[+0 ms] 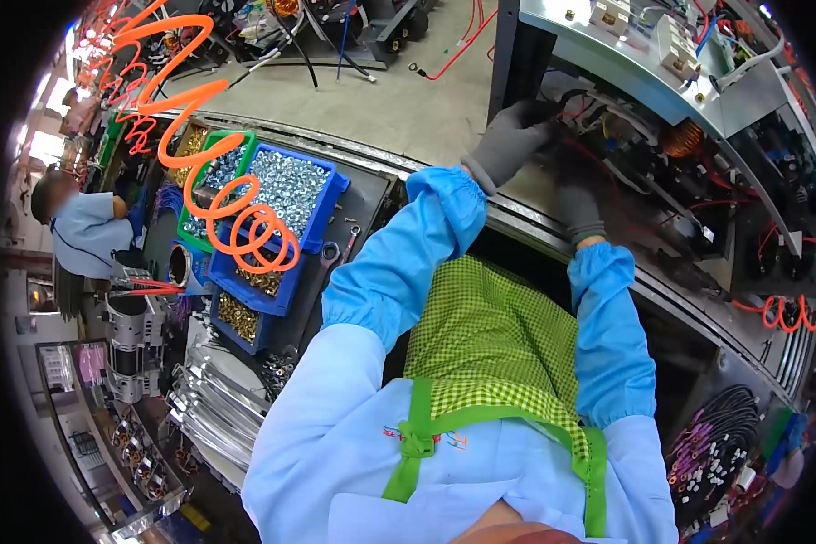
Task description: Assembling components and wiring within an electronic chassis on a production line.
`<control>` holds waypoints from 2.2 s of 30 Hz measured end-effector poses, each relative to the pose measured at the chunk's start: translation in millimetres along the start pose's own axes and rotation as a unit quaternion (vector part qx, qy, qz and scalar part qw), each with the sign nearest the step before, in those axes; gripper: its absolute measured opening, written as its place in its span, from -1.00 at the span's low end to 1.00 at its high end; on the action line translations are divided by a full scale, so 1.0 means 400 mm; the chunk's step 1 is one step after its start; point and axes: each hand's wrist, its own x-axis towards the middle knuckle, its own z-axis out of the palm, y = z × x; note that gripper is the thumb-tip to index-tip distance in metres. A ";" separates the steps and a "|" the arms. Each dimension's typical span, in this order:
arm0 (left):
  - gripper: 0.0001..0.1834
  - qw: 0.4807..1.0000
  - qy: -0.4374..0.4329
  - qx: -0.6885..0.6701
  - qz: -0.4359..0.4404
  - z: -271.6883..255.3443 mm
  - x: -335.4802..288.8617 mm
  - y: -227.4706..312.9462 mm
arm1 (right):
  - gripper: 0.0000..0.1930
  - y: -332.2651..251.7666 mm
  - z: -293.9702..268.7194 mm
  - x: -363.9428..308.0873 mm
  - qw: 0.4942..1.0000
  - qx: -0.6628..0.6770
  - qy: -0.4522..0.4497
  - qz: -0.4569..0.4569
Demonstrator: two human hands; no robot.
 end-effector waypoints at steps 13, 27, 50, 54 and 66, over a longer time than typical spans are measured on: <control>-0.60 0.998 0.015 0.065 -0.015 -0.053 -0.020 -0.054 | -0.83 -0.012 0.043 0.001 0.992 -0.075 0.097 -0.016; -0.61 0.989 0.060 0.132 0.015 -0.038 -0.014 -0.069 | -0.54 0.038 0.083 0.016 0.988 -0.073 0.138 0.009; -0.58 0.994 0.049 0.048 -0.079 -0.074 0.035 -0.121 | -0.71 -0.045 -0.058 0.035 0.987 -0.131 -0.003 -0.088; -0.64 0.993 0.017 0.113 0.022 -0.138 0.025 -0.191 | -0.63 -0.090 -0.198 0.028 0.906 0.391 0.003 0.164; -0.62 0.988 0.141 -0.054 0.020 -0.067 0.062 -0.250 | -0.68 -0.042 -0.068 0.080 0.937 0.250 0.195 0.146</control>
